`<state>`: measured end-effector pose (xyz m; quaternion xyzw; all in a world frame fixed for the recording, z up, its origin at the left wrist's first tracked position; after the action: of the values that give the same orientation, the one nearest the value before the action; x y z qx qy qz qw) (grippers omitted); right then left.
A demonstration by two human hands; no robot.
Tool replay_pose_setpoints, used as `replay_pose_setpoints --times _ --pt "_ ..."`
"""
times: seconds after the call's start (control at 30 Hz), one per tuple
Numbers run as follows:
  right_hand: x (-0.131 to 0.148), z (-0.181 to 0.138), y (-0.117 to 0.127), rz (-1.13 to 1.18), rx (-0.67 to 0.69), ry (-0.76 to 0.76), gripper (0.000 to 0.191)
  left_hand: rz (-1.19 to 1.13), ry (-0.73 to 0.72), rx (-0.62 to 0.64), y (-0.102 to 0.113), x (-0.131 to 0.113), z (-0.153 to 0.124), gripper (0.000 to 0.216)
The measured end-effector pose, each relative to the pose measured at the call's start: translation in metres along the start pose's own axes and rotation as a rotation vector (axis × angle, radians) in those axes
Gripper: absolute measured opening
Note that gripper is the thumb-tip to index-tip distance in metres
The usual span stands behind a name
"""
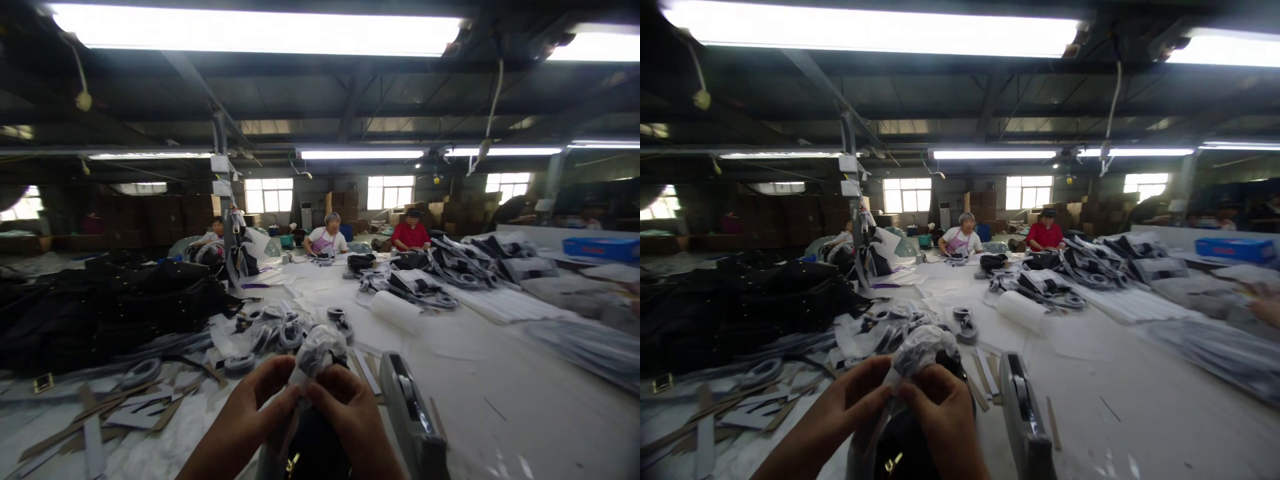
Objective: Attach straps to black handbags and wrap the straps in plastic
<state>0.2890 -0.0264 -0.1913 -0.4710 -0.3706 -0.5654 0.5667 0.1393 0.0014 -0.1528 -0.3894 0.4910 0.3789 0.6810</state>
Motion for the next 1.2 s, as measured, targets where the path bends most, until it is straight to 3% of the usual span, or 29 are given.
replay_pose_setpoints --times 0.17,0.27,0.37,0.43,0.53,0.6,0.73,1.0,1.2 --pt "-0.004 -0.006 0.003 -0.023 -0.091 -0.017 0.028 -0.091 0.077 -0.047 -0.011 0.009 0.0 0.044" --pt "-0.004 -0.013 0.025 -0.248 -0.139 -0.006 0.025 -0.104 0.092 -0.13 -0.016 0.011 -0.004 0.051" --pt "-0.01 -0.026 0.082 -0.657 -0.324 0.044 0.023 -0.136 0.125 -0.197 -0.016 0.011 -0.009 0.06" --pt "-0.024 -0.038 0.133 -0.823 -0.537 -0.072 0.028 -0.152 0.131 -0.232 -0.013 0.01 -0.011 0.063" --pt "-0.055 -0.053 0.191 -0.845 -0.675 -0.247 0.034 -0.169 0.126 -0.267 -0.009 0.01 -0.012 0.064" --pt "-0.073 -0.058 0.209 -0.8 -0.676 -0.344 0.036 -0.178 0.126 -0.268 -0.009 0.01 -0.011 0.062" --pt "-0.087 -0.061 0.207 -0.627 -0.619 -0.432 0.051 -0.138 0.118 -0.285 -0.007 0.013 -0.011 0.061" --pt "-0.047 -0.077 0.184 -0.364 -0.629 -0.382 0.055 -0.126 0.136 -0.363 -0.001 0.019 -0.011 0.063" --pt "-0.083 -0.109 0.178 -0.133 -0.775 -0.48 0.054 -0.138 0.173 -0.373 -0.001 0.024 -0.012 0.067"
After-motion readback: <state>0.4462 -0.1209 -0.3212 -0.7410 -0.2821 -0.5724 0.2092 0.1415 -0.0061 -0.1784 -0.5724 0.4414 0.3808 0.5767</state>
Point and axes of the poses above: each hand's wrist, its own z-axis towards the middle knuckle, its own y-axis out of the back of the hand, x = y × z, the point moved 3 cm from there along z, towards the middle knuckle, and after that the axes turned 12 degrees about -z, right-handed, at the moved point
